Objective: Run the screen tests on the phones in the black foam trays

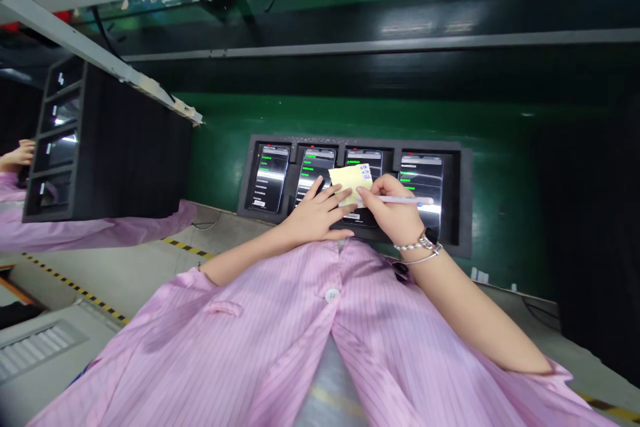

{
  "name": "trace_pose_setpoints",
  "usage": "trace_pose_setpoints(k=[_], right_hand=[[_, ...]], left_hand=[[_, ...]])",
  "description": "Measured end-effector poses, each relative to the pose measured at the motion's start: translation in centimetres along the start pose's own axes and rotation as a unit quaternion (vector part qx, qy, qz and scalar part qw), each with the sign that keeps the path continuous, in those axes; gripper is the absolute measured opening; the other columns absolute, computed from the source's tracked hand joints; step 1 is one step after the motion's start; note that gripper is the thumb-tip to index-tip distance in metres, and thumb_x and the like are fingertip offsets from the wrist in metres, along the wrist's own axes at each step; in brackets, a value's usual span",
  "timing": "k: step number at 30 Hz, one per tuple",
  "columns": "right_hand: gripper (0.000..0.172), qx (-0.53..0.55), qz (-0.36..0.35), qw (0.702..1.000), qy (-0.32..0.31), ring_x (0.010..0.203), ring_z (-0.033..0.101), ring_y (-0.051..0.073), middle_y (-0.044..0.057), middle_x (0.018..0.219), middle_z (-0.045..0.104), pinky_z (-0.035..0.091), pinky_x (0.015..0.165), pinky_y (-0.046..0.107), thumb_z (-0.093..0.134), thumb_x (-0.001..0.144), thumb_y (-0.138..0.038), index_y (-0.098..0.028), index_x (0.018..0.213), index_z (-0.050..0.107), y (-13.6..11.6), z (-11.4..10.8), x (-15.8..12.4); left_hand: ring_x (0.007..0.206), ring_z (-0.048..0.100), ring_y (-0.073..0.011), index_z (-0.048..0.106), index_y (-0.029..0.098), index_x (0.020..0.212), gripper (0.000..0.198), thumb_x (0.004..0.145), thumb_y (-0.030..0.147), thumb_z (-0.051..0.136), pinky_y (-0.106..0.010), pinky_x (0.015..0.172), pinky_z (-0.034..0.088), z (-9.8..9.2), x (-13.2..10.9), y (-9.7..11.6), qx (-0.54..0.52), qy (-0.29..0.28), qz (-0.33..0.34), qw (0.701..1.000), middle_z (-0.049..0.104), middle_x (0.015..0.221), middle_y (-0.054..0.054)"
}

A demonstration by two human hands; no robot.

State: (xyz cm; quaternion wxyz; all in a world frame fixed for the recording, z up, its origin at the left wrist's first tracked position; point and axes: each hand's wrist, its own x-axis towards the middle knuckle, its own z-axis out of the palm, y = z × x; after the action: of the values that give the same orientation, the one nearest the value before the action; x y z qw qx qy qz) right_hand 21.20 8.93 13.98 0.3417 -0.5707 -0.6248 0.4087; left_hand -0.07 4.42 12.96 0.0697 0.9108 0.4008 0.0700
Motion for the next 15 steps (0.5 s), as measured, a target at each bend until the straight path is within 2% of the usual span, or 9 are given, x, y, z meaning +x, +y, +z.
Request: trace_pose_setpoints(k=[6,10,15], right_hand=[[0.036,-0.062,-0.037,0.997,0.030,0.052,0.042,0.014,-0.002,0.055,0.049,0.035,0.052,0.029,0.065,0.084,-0.046,-0.025,0.063,0.046,0.32,0.35,-0.20],[0.033,-0.095,-0.047,0.993,0.044,0.052,0.042,0.015,-0.002,0.055,0.047,0.035,0.053,0.030,0.063,0.083,-0.039,-0.025,0.061,0.043,0.36,0.43,-0.18],[0.027,-0.098,-0.032,0.993,0.059,0.053,0.043,0.015,-0.001,0.054,0.049,0.035,0.053,0.030,0.063,0.076,-0.036,-0.024,0.059,0.046,0.61,0.78,0.06]], left_hand=[[0.152,0.043,-0.0323,0.059,0.014,0.147,0.064,0.104,0.061,0.050,-0.058,0.132,0.019,-0.32,0.48,-0.39,-0.020,-0.035,0.022,0.999,0.057,0.155,-0.013],[0.150,0.045,-0.0319,0.057,0.013,0.148,0.067,0.103,0.061,0.051,-0.056,0.131,0.022,-0.18,0.47,-0.47,-0.020,-0.043,0.026,0.999,0.056,0.155,-0.015],[0.149,0.047,-0.0312,0.059,0.014,0.147,0.063,0.104,0.060,0.051,-0.055,0.132,0.021,-0.36,0.39,-0.48,-0.009,-0.038,0.025,0.999,0.056,0.156,-0.014]])
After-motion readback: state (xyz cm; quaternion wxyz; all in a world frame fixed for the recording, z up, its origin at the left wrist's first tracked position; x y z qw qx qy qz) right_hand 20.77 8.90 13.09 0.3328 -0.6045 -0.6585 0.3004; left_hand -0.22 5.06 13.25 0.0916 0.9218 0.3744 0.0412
